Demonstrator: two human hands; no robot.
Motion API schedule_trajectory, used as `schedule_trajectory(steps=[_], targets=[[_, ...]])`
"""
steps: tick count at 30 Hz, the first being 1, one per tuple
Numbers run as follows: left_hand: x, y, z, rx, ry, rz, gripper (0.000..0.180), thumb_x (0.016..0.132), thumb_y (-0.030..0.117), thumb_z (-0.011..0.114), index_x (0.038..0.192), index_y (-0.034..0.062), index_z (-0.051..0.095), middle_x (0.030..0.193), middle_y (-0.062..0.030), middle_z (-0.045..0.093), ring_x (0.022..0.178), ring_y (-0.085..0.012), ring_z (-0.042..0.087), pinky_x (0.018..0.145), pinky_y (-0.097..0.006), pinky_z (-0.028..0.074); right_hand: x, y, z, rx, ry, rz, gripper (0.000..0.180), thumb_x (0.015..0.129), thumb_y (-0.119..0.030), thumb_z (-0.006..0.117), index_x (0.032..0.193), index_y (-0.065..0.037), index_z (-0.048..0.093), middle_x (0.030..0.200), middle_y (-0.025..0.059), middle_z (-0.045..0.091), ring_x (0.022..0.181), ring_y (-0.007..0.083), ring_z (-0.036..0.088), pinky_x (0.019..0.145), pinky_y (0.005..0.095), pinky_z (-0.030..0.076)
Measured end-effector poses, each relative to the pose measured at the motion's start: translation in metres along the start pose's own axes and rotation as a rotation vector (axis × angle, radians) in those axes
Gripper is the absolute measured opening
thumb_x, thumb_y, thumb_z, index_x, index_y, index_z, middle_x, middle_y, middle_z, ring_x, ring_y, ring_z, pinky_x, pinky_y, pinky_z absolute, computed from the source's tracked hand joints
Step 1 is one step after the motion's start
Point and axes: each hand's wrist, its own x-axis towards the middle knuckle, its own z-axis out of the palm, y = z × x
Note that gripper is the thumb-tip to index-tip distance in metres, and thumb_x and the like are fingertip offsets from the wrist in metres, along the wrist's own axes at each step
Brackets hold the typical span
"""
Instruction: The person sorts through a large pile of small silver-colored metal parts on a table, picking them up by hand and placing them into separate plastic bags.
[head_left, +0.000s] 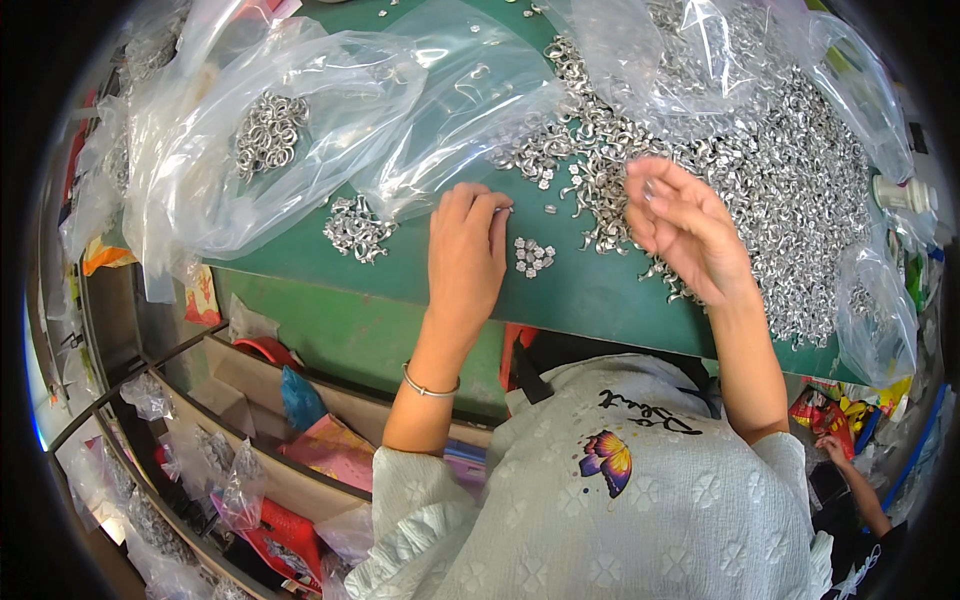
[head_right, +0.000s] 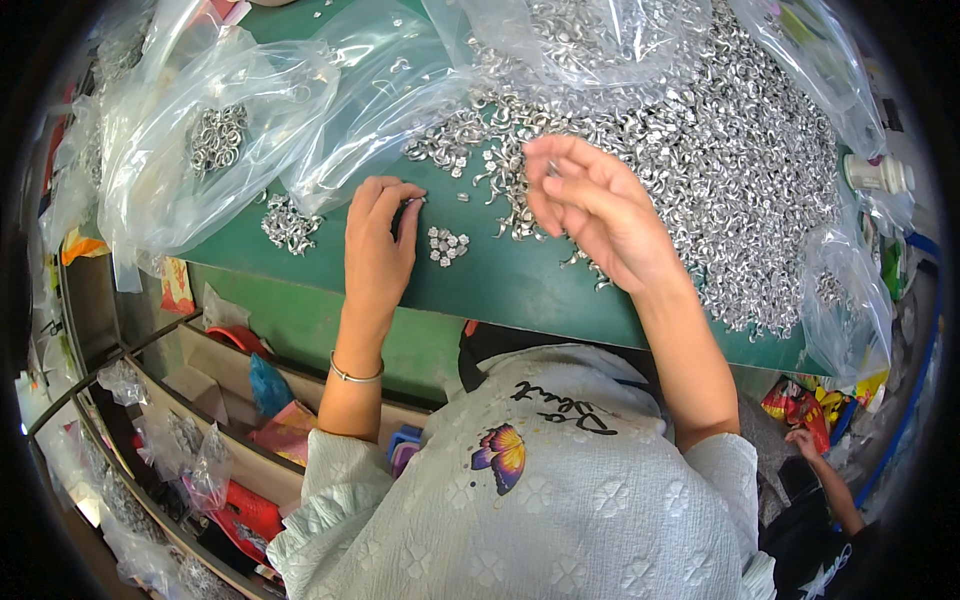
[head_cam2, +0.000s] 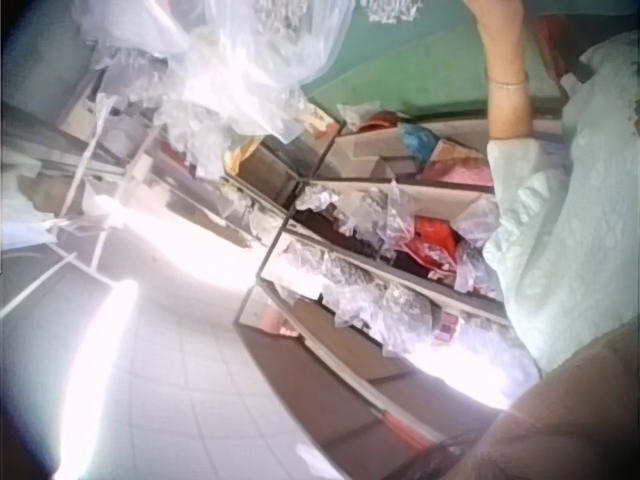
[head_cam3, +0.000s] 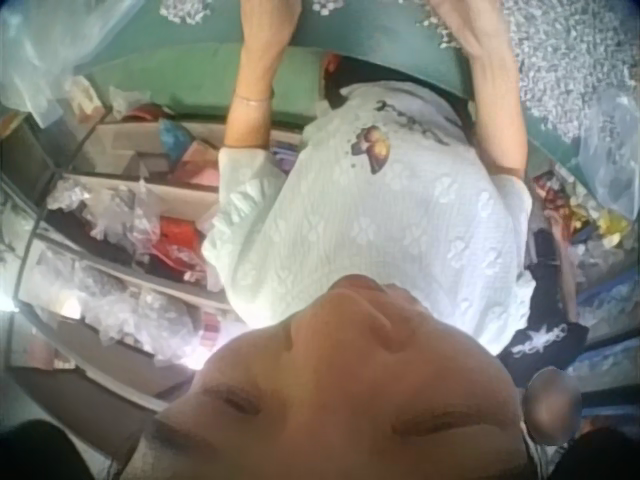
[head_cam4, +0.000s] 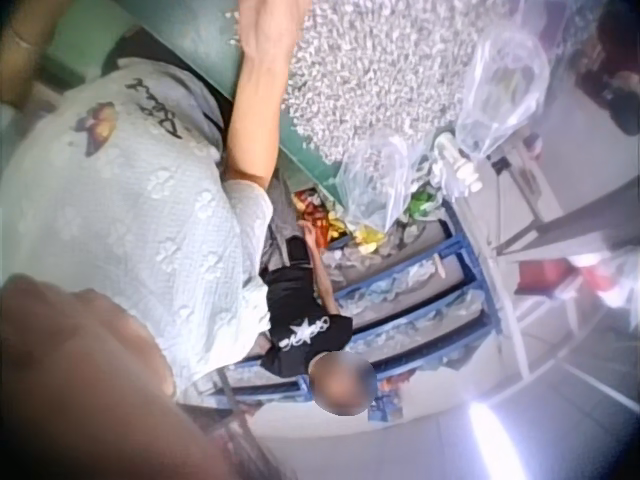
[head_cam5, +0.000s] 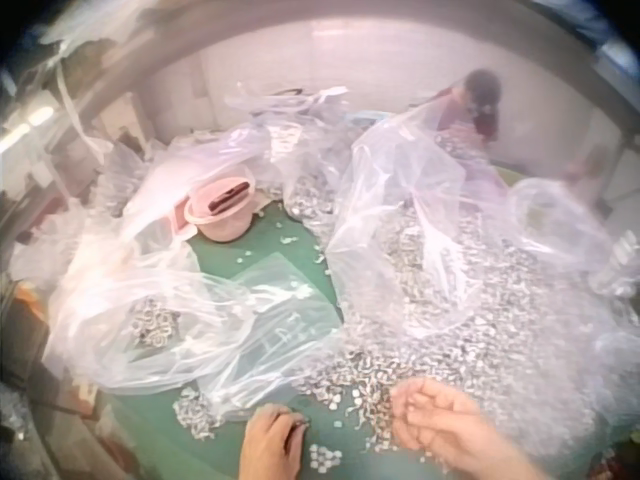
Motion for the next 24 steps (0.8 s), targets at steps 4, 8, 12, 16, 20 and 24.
schedule_trajectory(steps=[4,8,12,16,20,24], targets=[[0.006,0.004,0.003,-0.05,0.015,-0.016,0.014,0.079,-0.007,0.061,0.091,-0.0014,0.059,0.09,-0.0125,0.056,0.08,-0.028,0.056,0.07,-0.034,0.046,-0.023,0.008,0.003,-0.689,0.201,0.037,0.013,0.087,-0.002,0.057,0.1,-0.001,0.062,0.082,-0.0031,0.051,0.063,0.0041,0.043,0.056,0.0203,0.035],[0.012,0.012,0.01,-0.168,0.003,0.019,0.017,0.08,-0.008,0.059,0.096,-0.0013,0.059,0.093,-0.0124,0.057,0.076,-0.0271,0.058,0.066,-0.033,0.047,-0.024,0.017,0.015,-1.124,0.182,-0.125,0.015,0.086,-0.001,0.057,0.1,-0.001,0.06,0.076,0.0053,0.052,0.06,0.0121,0.049,0.056,0.0254,0.039],[0.001,0.038,0.005,-0.052,-0.045,0.006,0.023,0.077,-0.001,0.067,0.099,0.0024,0.062,0.1,-0.0101,0.056,0.087,-0.0263,0.056,0.074,-0.035,0.043,-0.034,0.028,0.012,-1.354,0.009,-0.206,0.019,0.084,-0.002,0.058,0.103,-0.002,0.059,0.095,0.018,0.055,0.079,0.0362,0.059,0.066,0.0406,0.047],[-0.02,0.051,0.018,0.021,-0.123,0.045,0.03,0.071,0.007,0.074,0.099,0.0054,0.063,0.098,-0.0072,0.055,0.089,-0.0235,0.05,0.077,-0.035,0.035,-0.05,0.045,0.002,-1.392,-0.024,-0.224,0.021,0.082,-0.002,0.06,0.103,-0.004,0.059,0.1,0.0124,0.055,0.081,0.0326,0.06,0.066,0.039,0.049],[-0.025,0.052,0.026,0.039,-0.143,0.021,0.022,0.075,0.007,0.07,0.095,0.0036,0.062,0.097,-0.0062,0.053,0.091,-0.0242,0.049,0.077,-0.037,0.033,-0.058,0.039,0.002,-1.324,0.111,-0.278,0.026,0.077,-0.003,0.067,0.102,-0.004,0.061,0.103,0.0082,0.057,0.081,0.0292,0.061,0.068,0.0353,0.05],[-0.036,0.063,0.024,0.02,-0.194,0.079,0.016,0.075,0.001,0.067,0.09,0.0045,0.063,0.092,-0.0052,0.053,0.085,-0.0229,0.049,0.074,-0.036,0.033,-0.047,0.047,-0.003,-1.587,0.196,-0.536,0.018,0.076,-0.004,0.067,0.094,-0.004,0.064,0.096,0.007,0.056,0.081,0.0248,0.058,0.064,0.034,0.049]])
